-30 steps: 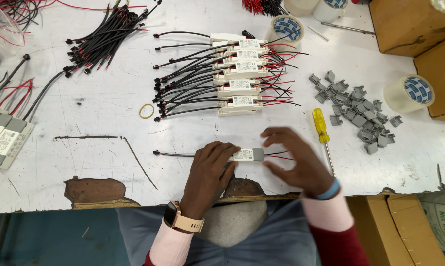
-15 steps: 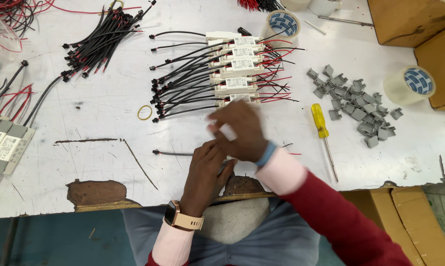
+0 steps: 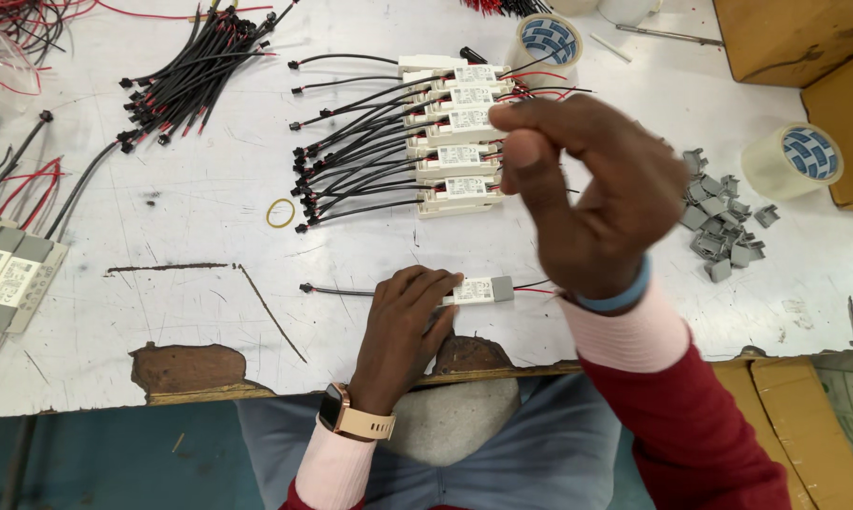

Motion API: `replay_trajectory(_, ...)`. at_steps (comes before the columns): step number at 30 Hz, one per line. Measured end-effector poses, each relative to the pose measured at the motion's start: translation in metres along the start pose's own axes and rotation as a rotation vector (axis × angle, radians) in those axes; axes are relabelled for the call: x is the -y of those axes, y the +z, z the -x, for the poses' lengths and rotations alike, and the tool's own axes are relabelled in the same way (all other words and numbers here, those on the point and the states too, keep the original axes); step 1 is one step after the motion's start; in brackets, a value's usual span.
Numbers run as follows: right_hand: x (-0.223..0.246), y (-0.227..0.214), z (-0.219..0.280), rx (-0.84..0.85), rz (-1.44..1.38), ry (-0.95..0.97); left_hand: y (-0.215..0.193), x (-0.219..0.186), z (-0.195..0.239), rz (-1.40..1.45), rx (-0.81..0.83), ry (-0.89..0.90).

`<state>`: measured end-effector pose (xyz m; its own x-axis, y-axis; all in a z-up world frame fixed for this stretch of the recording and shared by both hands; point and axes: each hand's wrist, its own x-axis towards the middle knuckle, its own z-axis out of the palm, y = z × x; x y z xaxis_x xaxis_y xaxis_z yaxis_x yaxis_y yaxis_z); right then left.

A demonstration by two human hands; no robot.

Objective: The person assembles small white electrical components by inserting wires and securing gray plastic clips. They use a yellow screwdriver to tighten connections and place completed units on the table. The process is repeated for multiple components.

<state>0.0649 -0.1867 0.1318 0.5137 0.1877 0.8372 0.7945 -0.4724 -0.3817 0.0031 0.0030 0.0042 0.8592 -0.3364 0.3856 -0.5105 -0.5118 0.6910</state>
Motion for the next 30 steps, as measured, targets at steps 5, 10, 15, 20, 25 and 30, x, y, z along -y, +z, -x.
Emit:
replay_trajectory(5, -0.030, 0.072, 0.040, 0.141, 0.123, -0.061, -0.001, -0.001, -0.002, 0.010, 0.000, 0.001)
replay_trajectory(10, -0.054, 0.041, 0.059, 0.071, 0.009, 0.315, -0.001, 0.000, 0.000, 0.028, -0.012, 0.003)
replay_trajectory(15, -0.014, -0.023, 0.035, -0.031, 0.053, 0.165, -0.002, 0.000, -0.002, 0.025, -0.014, 0.008)
replay_trajectory(20, -0.008, 0.000, 0.037, -0.312, 0.067, -0.136, -0.001, 0.001, -0.002, 0.023, 0.003, -0.009)
replay_trajectory(25, -0.047, 0.076, 0.087, 0.018, 0.060, -0.028, 0.000, -0.003, -0.001, -0.004, -0.023, -0.003)
replay_trajectory(30, -0.041, 0.028, 0.085, -0.111, -0.096, 0.181, -0.001, 0.000, -0.002, 0.032, -0.019, 0.008)
